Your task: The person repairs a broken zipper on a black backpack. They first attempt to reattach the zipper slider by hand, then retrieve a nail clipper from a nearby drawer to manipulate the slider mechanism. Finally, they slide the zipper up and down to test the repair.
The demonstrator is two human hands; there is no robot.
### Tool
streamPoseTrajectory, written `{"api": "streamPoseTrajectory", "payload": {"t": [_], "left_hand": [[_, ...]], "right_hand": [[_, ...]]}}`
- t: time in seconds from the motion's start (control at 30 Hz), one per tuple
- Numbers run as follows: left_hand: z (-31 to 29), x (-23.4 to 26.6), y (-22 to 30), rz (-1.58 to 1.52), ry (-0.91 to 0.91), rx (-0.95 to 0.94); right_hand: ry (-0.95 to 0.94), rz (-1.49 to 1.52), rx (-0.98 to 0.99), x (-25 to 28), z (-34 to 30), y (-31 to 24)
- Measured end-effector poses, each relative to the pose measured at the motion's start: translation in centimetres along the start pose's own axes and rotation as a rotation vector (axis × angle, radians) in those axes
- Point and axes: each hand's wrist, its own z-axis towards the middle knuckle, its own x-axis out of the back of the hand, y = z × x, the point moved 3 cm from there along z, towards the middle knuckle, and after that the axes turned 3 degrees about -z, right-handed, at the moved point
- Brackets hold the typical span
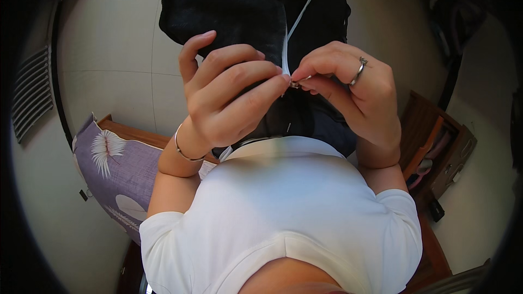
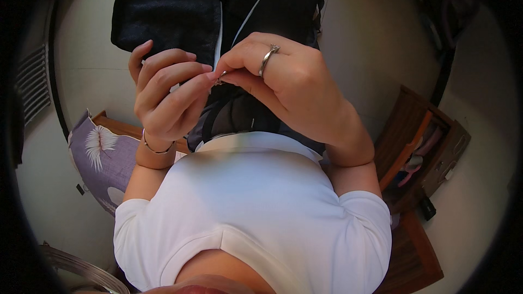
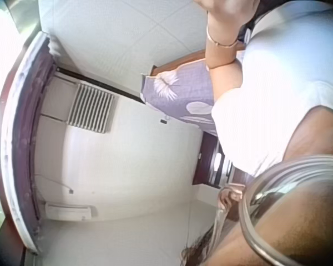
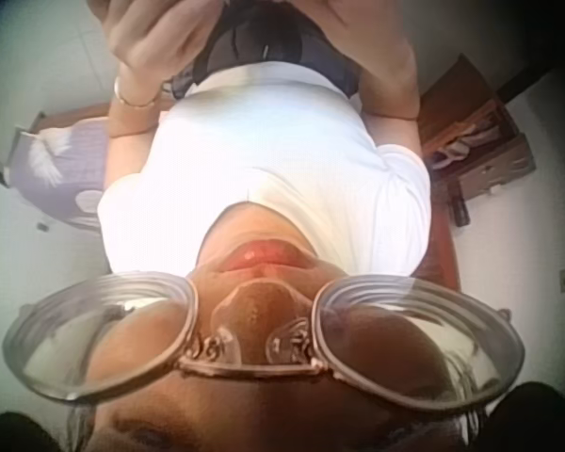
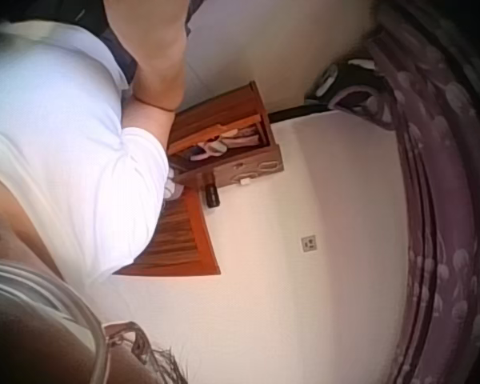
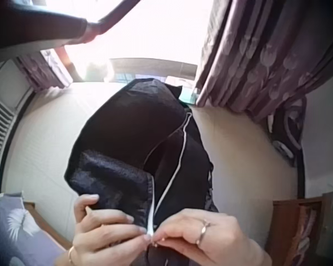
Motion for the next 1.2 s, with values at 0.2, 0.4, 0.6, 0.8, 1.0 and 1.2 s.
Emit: {"api": "streamPoseTrajectory", "payload": {"t": [0.2,0.4,0.6,0.8,1.0,1.2], "left_hand": [[0.2,0.0,-0.4,-0.044,-0.054,0.067],[0.3,0.0,-0.6,-0.055,-0.072,0.081],[0.3,0.1,-0.6,-0.053,-0.075,0.088],[0.4,0.2,-0.6,-0.066,-0.079,0.080],[0.4,0.4,-0.6,-0.065,-0.106,0.076],[0.4,0.3,-0.6,-0.072,-0.084,0.075]], "right_hand": [[-0.016,0.030,-0.032,0.0,0.2,0.7],[0.000,0.108,-0.052,-0.1,0.1,1.1],[0.011,0.128,-0.034,-0.2,0.1,1.1],[-0.009,0.115,-0.036,-0.2,0.2,1.2],[-0.062,0.187,-0.111,0.0,0.3,1.0],[-0.007,0.094,-0.059,-0.1,0.3,0.9]]}}
